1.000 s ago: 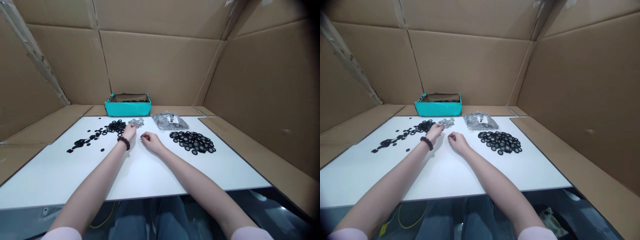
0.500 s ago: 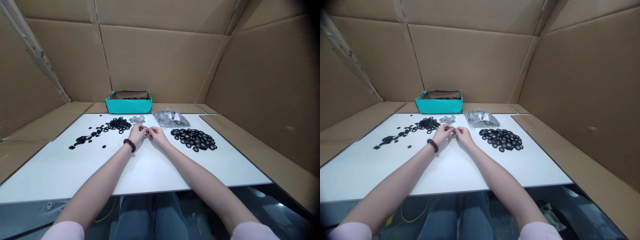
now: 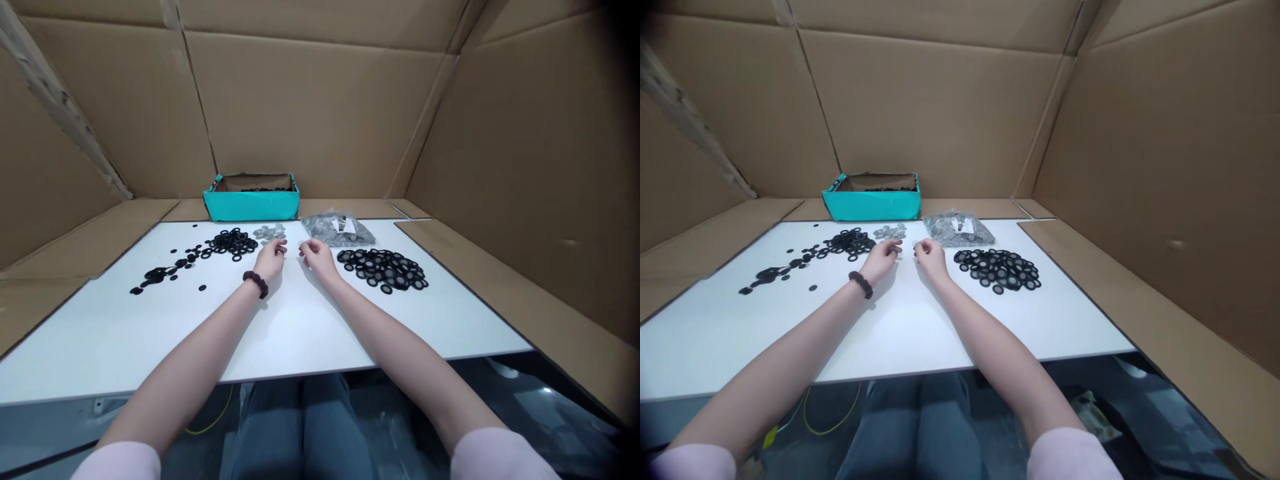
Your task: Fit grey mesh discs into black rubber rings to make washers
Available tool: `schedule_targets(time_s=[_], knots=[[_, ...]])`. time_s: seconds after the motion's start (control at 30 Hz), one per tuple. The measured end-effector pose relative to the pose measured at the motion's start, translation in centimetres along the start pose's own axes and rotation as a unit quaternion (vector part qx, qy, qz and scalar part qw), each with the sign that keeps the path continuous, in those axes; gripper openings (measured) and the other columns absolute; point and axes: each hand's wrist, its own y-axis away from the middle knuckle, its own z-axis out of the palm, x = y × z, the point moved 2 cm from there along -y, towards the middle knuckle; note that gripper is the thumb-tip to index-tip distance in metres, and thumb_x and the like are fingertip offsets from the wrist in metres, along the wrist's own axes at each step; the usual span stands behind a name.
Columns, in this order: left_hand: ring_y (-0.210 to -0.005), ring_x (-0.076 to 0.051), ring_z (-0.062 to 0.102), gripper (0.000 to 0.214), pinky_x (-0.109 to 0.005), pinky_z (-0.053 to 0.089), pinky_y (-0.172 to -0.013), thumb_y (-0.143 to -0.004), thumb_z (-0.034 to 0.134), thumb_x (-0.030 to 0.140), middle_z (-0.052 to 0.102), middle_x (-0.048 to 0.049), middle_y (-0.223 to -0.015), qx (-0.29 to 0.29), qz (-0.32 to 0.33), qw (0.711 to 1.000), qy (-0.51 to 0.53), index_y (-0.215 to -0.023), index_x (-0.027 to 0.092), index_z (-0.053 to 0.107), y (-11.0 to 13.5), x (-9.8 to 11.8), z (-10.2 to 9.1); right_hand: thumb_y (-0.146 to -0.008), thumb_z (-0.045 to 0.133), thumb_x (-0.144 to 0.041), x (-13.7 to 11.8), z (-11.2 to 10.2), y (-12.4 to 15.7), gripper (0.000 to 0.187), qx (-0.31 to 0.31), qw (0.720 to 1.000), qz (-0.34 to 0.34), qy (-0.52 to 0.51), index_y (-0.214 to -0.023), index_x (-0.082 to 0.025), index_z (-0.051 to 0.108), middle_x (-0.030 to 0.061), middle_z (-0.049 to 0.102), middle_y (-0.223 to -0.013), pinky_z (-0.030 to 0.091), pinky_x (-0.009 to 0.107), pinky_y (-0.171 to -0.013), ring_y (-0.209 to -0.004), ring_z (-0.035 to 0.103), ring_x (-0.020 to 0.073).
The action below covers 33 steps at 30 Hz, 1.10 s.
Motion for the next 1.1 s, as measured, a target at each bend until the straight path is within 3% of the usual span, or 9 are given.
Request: schedule_targets(time_s=[0.2, 0.47, 0.67, 0.83, 1.1], knots=[[-0.076, -0.016, 0.066, 0.031, -0.029, 0.056, -0.071, -0.070, 0.057, 0.009, 0.070, -0.0111, -0.094, 0.032, -0.038, 0.997, 0.055, -0.100, 0.009, 0.067, 0.1, 0.0, -0.1, -0.080, 0.049, -0.023, 0.0, 0.8, 0.2, 0.021, -0.088, 0.996, -0.007, -0.009, -0.059, -0.019, 0.047, -0.0050, 0.048, -0.049, 0.036, 0.022, -0.049, -0.044, 0.042, 0.0088], [-0.083, -0.021, 0.068, 0.018, -0.034, 0.054, -0.084, -0.069, 0.062, 0.011, 0.073, -0.0095, -0.083, 0.059, -0.032, 0.998, 0.010, -0.084, 0.011, 0.072, -0.6, -0.4, -1.0, -0.072, 0.062, -0.033, -0.2, 0.8, 0.4, 0.020, -0.180, 0.983, -0.016, -0.010, -0.063, -0.016, 0.058, -0.0028, 0.055, -0.053, 0.036, 0.021, -0.050, -0.048, 0.045, 0.0083], [-0.061, -0.014, 0.065, 0.019, -0.029, 0.056, -0.070, -0.075, 0.055, 0.008, 0.071, -0.0082, -0.074, 0.024, -0.055, 0.995, 0.080, -0.084, 0.009, 0.072, -0.3, -0.3, -0.2, -0.073, 0.061, -0.032, -0.1, 0.7, 0.3, 0.020, -0.179, 0.984, -0.022, -0.005, -0.063, -0.015, 0.059, -0.0027, 0.054, -0.052, 0.035, 0.022, -0.051, -0.050, 0.045, 0.0088], [-0.053, -0.013, 0.061, 0.020, -0.025, 0.054, -0.059, -0.077, 0.055, 0.008, 0.065, -0.0037, -0.058, 0.010, -0.056, 0.997, 0.046, -0.088, 0.010, 0.071, 0.0, 0.1, -0.3, -0.074, 0.059, -0.032, 0.2, 0.7, 0.1, 0.021, -0.178, 0.984, -0.023, 0.003, -0.062, -0.015, 0.059, -0.0020, 0.054, -0.053, 0.034, 0.022, -0.052, -0.050, 0.045, 0.0087], [-0.051, -0.011, 0.058, 0.019, -0.021, 0.049, -0.053, -0.077, 0.054, 0.007, 0.062, -0.0026, -0.058, -0.004, -0.047, 0.999, 0.018, -0.088, 0.010, 0.070, 0.2, 0.7, -0.5, -0.071, 0.063, -0.040, 0.9, 0.7, -0.3, 0.028, -0.174, 0.984, -0.026, 0.022, -0.060, -0.014, 0.059, -0.0015, 0.055, -0.052, 0.035, 0.022, -0.052, -0.049, 0.045, 0.0086]])
